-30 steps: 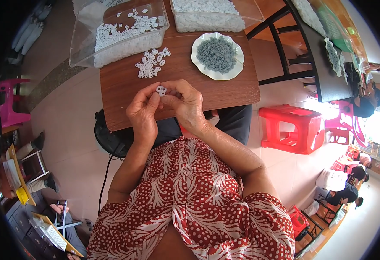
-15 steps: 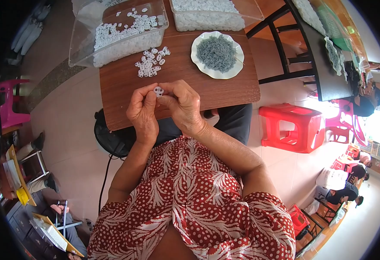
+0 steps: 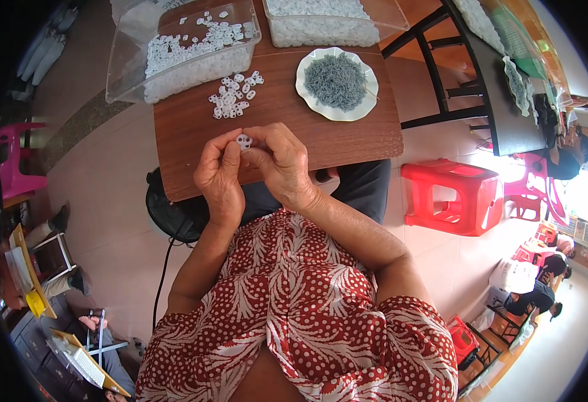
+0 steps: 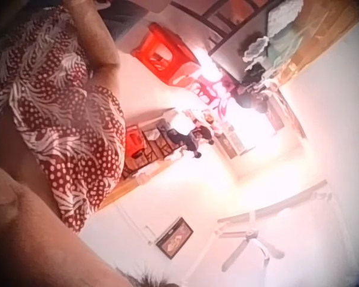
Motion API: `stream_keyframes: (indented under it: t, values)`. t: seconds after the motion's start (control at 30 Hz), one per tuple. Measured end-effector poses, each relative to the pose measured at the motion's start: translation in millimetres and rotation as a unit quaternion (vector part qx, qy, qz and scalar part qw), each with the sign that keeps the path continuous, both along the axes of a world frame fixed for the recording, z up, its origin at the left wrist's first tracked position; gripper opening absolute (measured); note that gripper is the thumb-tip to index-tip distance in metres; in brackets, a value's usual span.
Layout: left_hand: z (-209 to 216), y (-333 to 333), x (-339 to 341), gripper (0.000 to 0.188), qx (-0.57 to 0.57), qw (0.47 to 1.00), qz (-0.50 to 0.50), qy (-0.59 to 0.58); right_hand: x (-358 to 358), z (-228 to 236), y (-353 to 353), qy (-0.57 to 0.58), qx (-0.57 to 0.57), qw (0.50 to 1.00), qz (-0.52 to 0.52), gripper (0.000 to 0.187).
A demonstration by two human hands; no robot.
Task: Assembling small white plastic housings by inserting grey components into them at a production table.
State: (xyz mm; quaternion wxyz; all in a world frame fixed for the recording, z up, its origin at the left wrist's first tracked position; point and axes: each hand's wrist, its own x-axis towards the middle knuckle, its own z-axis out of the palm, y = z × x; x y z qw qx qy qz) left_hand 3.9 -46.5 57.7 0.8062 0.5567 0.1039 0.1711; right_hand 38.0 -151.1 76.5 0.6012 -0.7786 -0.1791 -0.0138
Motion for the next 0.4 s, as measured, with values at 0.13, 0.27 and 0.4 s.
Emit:
stream_keyframes:
  t: [0.13, 0.27, 0.4]
  values:
    - [1.2, 5.3, 0.6, 0.018, 0.004, 1.0, -0.029, -0.006, 1.3, -1.1, -1.5, -0.003, -0.008, 1.0, -0.016, 0.029]
    - [-1.1, 8.6, 0.1, 0.019, -0.005, 0.999, -0.053, -0.005, 1.5, -4.2, -2.4, 0.002, 0.005, 1.0, -0.01, 0.028]
    - [-2.3, 5.9, -0.3, 0.019, -0.009, 0.999, -0.042, -0.02, 0.8, -5.4, -2.6, 0.015, 0.014, 1.0, -0.006, 0.029]
